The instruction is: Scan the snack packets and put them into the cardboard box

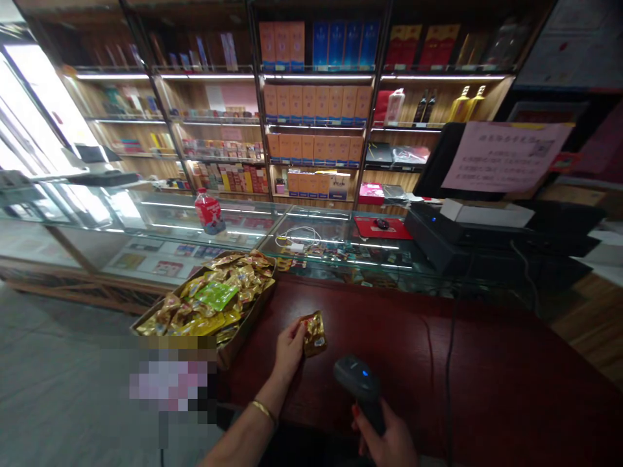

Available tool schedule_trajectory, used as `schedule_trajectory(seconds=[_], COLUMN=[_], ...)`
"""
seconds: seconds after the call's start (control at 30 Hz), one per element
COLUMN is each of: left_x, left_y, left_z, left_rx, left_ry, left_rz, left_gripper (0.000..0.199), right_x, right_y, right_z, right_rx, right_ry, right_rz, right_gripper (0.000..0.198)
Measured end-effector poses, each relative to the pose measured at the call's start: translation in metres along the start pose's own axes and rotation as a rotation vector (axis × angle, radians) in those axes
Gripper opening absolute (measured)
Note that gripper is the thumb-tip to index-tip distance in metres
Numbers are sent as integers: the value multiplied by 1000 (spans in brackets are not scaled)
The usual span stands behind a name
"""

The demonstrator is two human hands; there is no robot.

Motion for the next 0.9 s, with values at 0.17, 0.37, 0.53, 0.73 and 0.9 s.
schedule_trajectory(seconds=[0.17,0.37,0.53,0.73,0.9], left_x=[-1,-13,-10,-8,-12], left_y=[1,-3,-1,-1,-2], left_z=[0,-5,-4,-3,-6], left_rx=[10,38,7,-13,-10], left_ry=[-25,-67,-71,-75,-78], left_rz=[25,62,83,98,103], left_gripper=[46,38,40,37,38], right_x=[5,17,16,11,8], right_y=[3,8,12,15,12], right_z=[-15,-15,-17,-17,-18], right_rx=[-75,-88,-94,-104,-92], right_ry=[1,33,46,29,9], right_rz=[-170,-246,-268,-291,-256], right_gripper=[74,79,77,80,84])
Point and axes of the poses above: each hand's wrist, its own z-axis towards the middle knuckle, its own y-axis out of the back of the hand, x = y × z, the point moved 6 cm from there along z, towards the middle knuckle
